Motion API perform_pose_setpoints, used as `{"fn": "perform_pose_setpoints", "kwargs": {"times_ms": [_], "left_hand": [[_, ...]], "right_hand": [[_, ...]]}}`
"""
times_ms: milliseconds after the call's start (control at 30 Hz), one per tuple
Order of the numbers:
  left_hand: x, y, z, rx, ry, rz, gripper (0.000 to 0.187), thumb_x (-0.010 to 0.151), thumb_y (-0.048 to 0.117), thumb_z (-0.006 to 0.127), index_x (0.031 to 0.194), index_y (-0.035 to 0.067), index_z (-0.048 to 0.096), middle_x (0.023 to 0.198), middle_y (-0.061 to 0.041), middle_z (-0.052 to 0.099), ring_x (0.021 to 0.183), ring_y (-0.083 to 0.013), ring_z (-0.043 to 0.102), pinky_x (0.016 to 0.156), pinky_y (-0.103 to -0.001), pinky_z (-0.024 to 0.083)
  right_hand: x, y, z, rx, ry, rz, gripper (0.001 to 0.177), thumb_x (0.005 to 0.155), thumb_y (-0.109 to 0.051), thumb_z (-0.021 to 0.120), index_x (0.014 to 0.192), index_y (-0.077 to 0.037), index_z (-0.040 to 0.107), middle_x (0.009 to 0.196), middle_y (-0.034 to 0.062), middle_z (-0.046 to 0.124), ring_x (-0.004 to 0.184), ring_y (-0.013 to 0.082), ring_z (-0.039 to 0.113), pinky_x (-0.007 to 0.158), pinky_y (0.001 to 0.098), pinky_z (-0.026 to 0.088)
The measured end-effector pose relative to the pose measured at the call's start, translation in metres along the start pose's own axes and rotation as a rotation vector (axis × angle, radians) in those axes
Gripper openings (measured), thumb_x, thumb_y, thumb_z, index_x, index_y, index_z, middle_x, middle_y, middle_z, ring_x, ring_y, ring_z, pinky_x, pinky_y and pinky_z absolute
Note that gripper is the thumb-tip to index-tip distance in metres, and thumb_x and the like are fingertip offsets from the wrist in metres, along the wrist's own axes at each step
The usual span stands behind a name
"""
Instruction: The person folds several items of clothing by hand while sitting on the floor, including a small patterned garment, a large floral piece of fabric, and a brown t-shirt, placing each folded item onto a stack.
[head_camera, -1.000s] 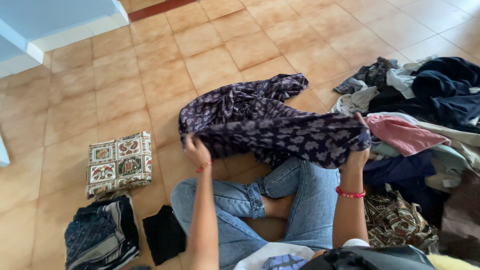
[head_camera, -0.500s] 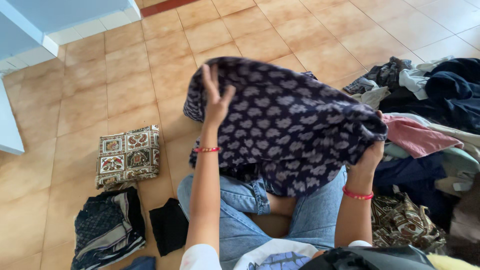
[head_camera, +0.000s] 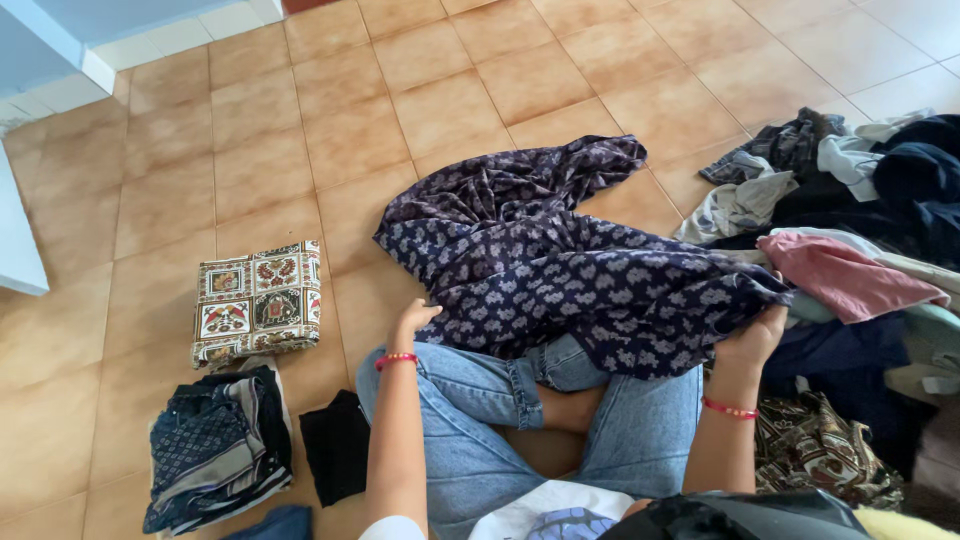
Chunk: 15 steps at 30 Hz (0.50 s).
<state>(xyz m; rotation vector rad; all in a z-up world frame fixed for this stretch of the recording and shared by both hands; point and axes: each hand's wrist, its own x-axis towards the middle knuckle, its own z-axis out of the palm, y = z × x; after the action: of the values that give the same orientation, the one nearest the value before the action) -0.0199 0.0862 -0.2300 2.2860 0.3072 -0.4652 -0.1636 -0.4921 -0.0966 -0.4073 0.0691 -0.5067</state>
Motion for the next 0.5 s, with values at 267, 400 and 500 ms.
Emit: {"fn": "perform_pose_setpoints", "kwargs": {"times_ms": [267,400,500], "left_hand": [[-0.015,0.024,-0.007,0.291,-0.051,-0.119,0.054,0.085,0.039,0.078,0.123,0.003,0.067,0.123,-0.022,0.071,0.113,-0.0344,0.068,0.096,-0.044,0.053],[-0.022,0.027,-0.016,0.353,0.051,-0.122,0.042,0.084,0.036,0.080,0.111,0.005,0.076,0.116,-0.020,0.074,0.106,-0.0343,0.070,0.091,-0.044,0.055],[-0.025,0.032,-0.021,0.053,0.209,0.043,0.034,0.088,0.030,0.076,0.103,0.000,0.078,0.101,-0.020,0.076,0.089,-0.0304,0.070,0.079,-0.043,0.054]], "right_hand": [[0.009,0.014,0.003,-0.268,-0.003,-0.050,0.033,0.103,-0.016,0.063,0.134,-0.004,0.062,0.121,0.0092,0.072,0.109,0.0234,0.071,0.097,0.0378,0.058],[0.011,0.014,-0.014,-0.544,-0.019,-0.163,0.027,0.104,-0.010,0.061,0.129,-0.002,0.061,0.120,0.0092,0.071,0.106,0.0191,0.070,0.096,0.0330,0.058],[0.016,0.007,-0.037,-0.688,-0.076,-0.195,0.020,0.106,-0.008,0.062,0.124,0.001,0.064,0.119,0.0096,0.071,0.104,0.0163,0.068,0.095,0.0292,0.057]]}}
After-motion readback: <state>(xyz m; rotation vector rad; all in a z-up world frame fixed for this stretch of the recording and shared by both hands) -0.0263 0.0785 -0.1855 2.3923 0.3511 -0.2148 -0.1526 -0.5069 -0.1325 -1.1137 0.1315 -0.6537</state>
